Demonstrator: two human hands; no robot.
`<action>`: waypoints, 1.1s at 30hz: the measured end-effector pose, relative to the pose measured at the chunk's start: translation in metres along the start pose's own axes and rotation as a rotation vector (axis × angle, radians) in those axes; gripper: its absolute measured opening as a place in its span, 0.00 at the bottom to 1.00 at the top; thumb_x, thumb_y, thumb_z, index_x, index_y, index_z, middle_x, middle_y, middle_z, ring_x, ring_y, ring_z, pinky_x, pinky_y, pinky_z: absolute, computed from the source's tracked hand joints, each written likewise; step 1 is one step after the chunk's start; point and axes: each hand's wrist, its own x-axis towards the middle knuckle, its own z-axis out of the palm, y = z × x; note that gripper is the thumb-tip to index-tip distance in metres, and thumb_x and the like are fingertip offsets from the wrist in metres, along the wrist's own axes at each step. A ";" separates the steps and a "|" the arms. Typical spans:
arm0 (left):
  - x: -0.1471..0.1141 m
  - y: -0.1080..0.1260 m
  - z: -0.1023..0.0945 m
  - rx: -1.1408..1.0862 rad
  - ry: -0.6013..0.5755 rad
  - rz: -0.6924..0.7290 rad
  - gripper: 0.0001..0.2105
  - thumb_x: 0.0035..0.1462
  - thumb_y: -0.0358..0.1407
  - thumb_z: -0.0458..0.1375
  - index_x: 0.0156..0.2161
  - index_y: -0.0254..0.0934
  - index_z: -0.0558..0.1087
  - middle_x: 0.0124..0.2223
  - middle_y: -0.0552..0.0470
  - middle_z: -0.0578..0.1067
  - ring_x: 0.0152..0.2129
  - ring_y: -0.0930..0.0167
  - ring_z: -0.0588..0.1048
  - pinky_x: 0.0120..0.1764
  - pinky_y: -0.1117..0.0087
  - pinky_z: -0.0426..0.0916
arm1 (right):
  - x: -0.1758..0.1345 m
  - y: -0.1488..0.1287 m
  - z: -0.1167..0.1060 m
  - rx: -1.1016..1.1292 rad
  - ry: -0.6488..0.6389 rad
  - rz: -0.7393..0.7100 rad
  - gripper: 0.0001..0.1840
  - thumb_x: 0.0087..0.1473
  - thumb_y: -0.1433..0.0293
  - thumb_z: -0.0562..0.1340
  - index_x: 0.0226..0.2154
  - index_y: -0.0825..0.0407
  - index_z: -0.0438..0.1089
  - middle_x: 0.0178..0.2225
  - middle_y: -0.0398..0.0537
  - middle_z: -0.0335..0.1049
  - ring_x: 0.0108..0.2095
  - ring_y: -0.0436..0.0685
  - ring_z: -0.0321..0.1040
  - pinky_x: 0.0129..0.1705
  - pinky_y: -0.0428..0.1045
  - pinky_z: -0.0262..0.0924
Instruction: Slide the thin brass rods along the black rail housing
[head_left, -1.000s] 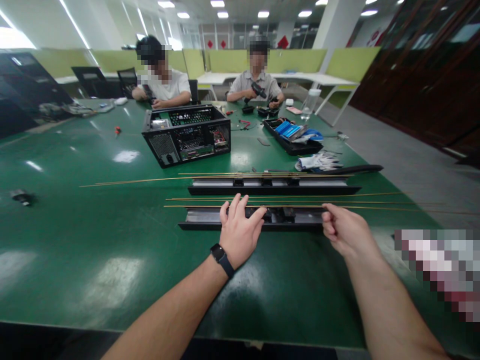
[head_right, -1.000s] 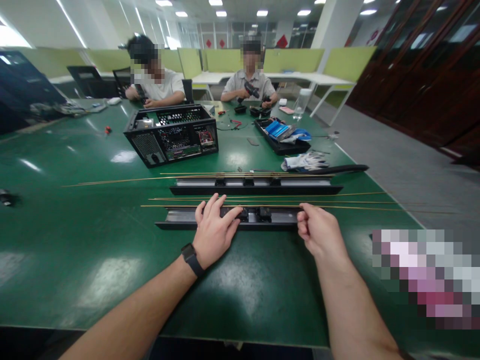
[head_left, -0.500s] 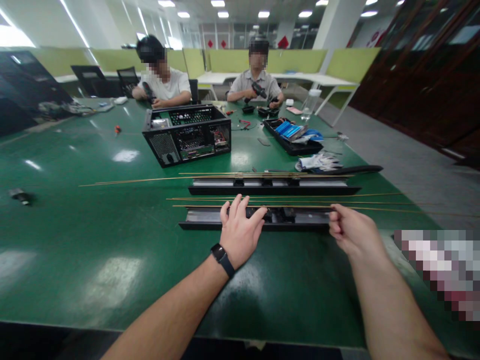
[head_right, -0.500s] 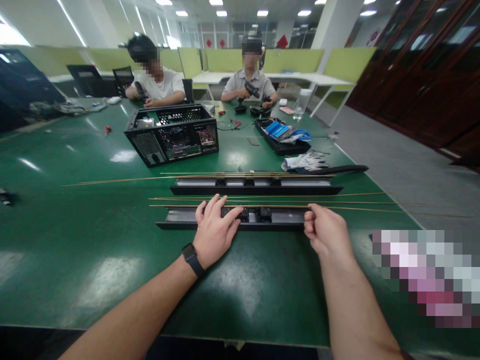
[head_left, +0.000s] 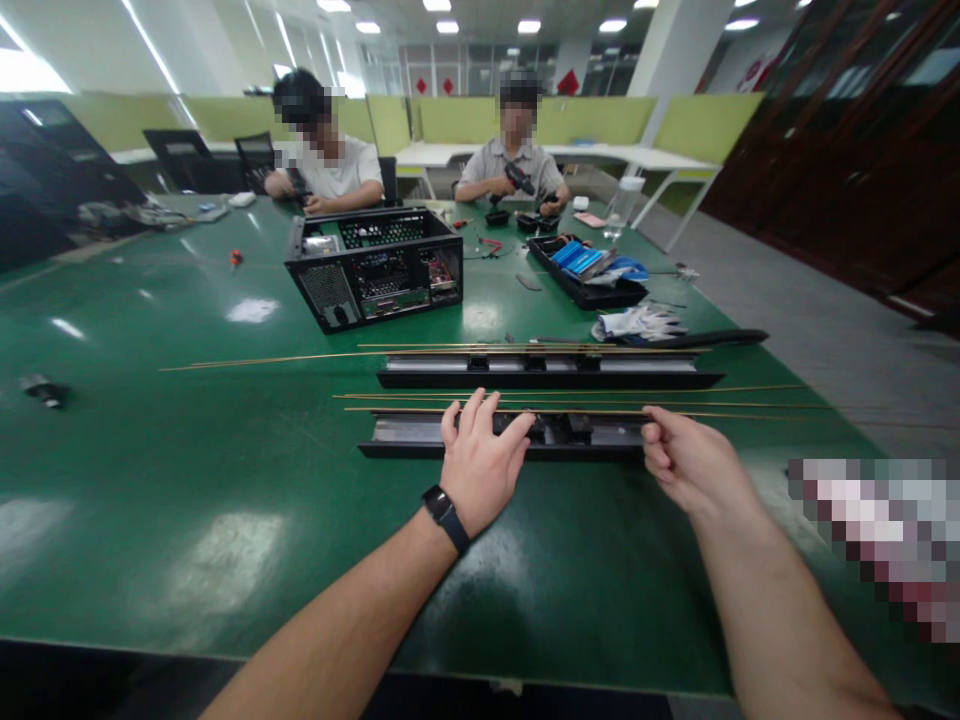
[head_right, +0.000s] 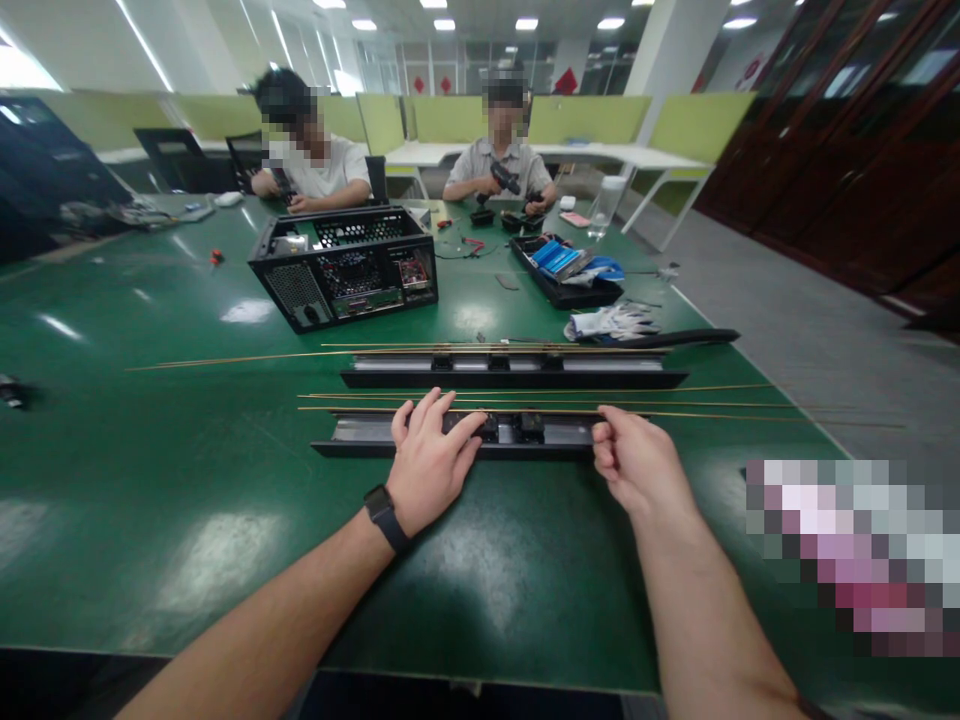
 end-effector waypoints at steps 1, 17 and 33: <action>0.000 0.000 0.000 -0.002 0.004 0.002 0.15 0.65 0.39 0.54 0.54 0.53 0.73 0.62 0.44 0.67 0.64 0.57 0.59 0.63 0.45 0.49 | 0.000 0.000 0.000 -0.003 0.002 -0.003 0.04 0.52 0.74 0.65 0.29 0.54 0.68 0.18 0.40 0.64 0.09 0.44 0.49 0.06 0.39 0.39; 0.000 0.000 0.000 -0.006 -0.003 -0.003 0.15 0.65 0.39 0.53 0.54 0.53 0.73 0.62 0.44 0.67 0.64 0.58 0.59 0.63 0.45 0.48 | 0.000 -0.009 -0.002 -0.010 0.097 0.005 0.02 0.55 0.74 0.61 0.30 0.53 0.68 0.16 0.38 0.61 0.09 0.44 0.49 0.06 0.39 0.38; 0.000 0.000 0.000 -0.012 -0.001 -0.002 0.15 0.65 0.39 0.53 0.55 0.53 0.72 0.63 0.44 0.66 0.64 0.58 0.59 0.63 0.46 0.48 | 0.002 -0.005 -0.003 0.008 0.078 0.005 0.02 0.55 0.75 0.62 0.30 0.54 0.69 0.17 0.38 0.61 0.09 0.44 0.50 0.07 0.39 0.39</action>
